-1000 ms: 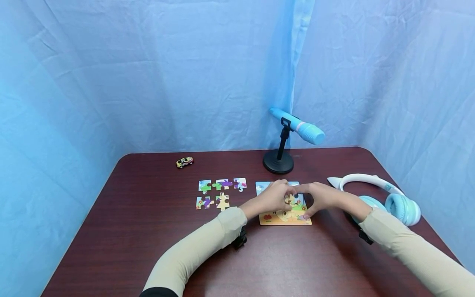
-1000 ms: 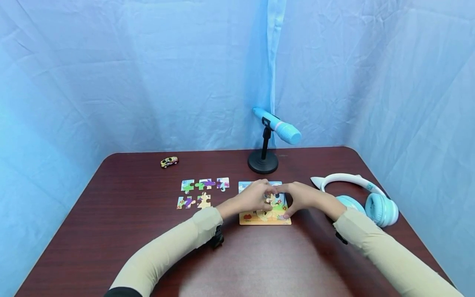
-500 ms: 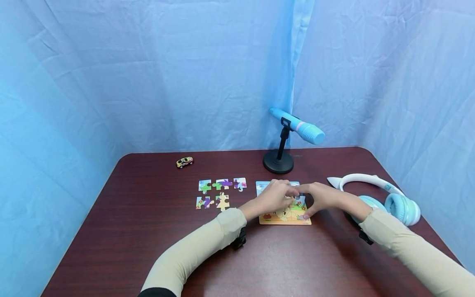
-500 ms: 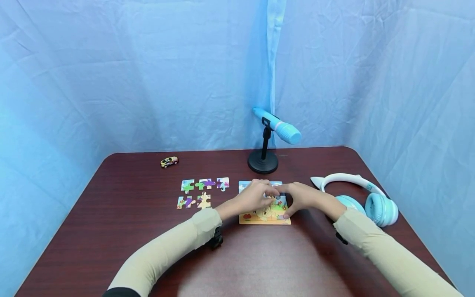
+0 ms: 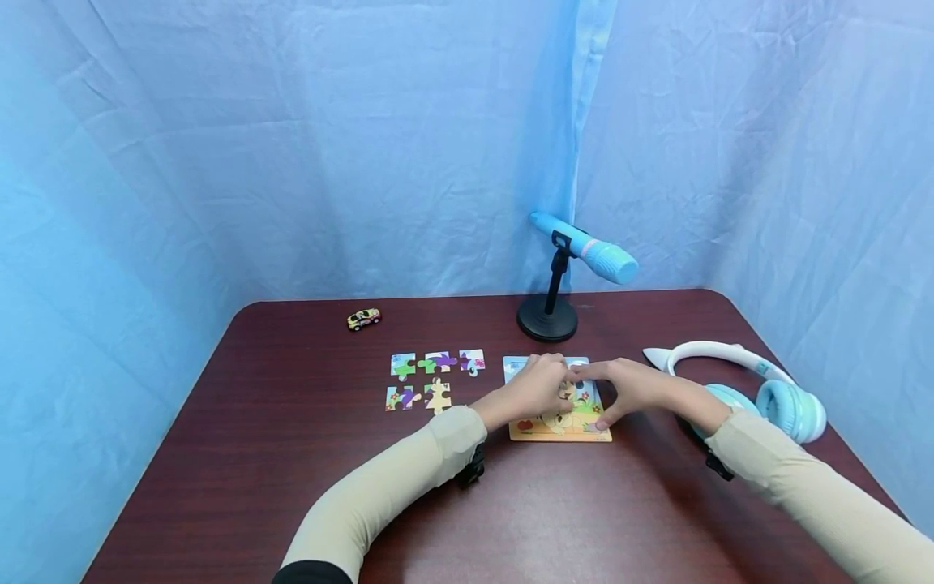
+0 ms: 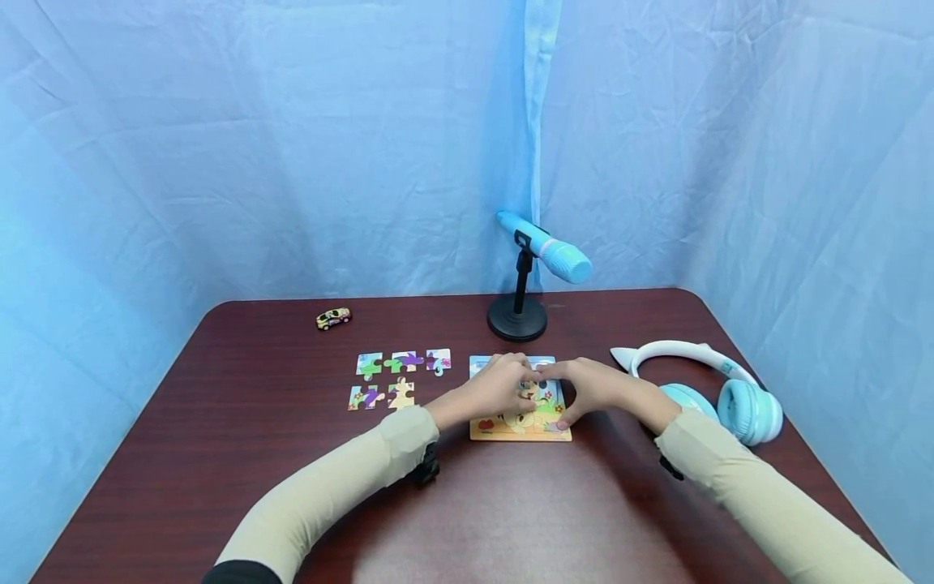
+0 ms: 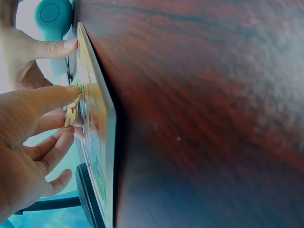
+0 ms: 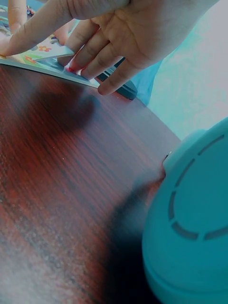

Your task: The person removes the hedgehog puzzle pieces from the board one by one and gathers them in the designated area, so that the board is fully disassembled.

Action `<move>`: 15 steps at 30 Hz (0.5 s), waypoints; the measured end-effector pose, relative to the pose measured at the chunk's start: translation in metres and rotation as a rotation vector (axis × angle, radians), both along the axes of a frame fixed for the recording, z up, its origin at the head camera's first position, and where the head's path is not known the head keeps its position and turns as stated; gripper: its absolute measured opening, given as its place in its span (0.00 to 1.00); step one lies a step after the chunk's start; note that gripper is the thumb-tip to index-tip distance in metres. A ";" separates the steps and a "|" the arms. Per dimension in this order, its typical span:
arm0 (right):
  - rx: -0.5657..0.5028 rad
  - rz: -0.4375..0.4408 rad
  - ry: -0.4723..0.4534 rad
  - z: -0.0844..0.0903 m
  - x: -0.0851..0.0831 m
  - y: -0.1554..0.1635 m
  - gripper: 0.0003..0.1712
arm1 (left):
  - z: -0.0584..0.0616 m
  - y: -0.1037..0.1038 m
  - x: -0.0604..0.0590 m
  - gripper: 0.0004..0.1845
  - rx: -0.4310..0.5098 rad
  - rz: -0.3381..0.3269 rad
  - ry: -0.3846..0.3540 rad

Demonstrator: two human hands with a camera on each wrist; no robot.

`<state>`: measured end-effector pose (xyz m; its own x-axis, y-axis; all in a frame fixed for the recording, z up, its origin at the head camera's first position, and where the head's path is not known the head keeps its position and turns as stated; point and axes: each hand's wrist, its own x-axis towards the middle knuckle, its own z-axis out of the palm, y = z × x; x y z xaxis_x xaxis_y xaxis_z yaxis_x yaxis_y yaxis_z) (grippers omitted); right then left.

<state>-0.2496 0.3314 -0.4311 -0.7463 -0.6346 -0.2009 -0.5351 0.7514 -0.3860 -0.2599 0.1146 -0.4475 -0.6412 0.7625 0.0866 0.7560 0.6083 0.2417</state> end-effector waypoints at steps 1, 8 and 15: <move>-0.001 0.003 0.004 0.000 0.000 0.000 0.49 | 0.000 0.001 0.000 0.20 -0.006 0.003 -0.008; -0.019 0.005 0.004 0.000 0.003 0.000 0.47 | 0.001 0.004 0.001 0.14 -0.010 0.025 -0.054; -0.037 -0.003 0.017 0.000 0.010 0.000 0.45 | 0.001 0.004 0.002 0.22 0.015 0.024 -0.088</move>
<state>-0.2400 0.3317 -0.4312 -0.7511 -0.6394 -0.1644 -0.5398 0.7381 -0.4047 -0.2582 0.1183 -0.4467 -0.6646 0.7461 0.0408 0.7170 0.6214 0.3159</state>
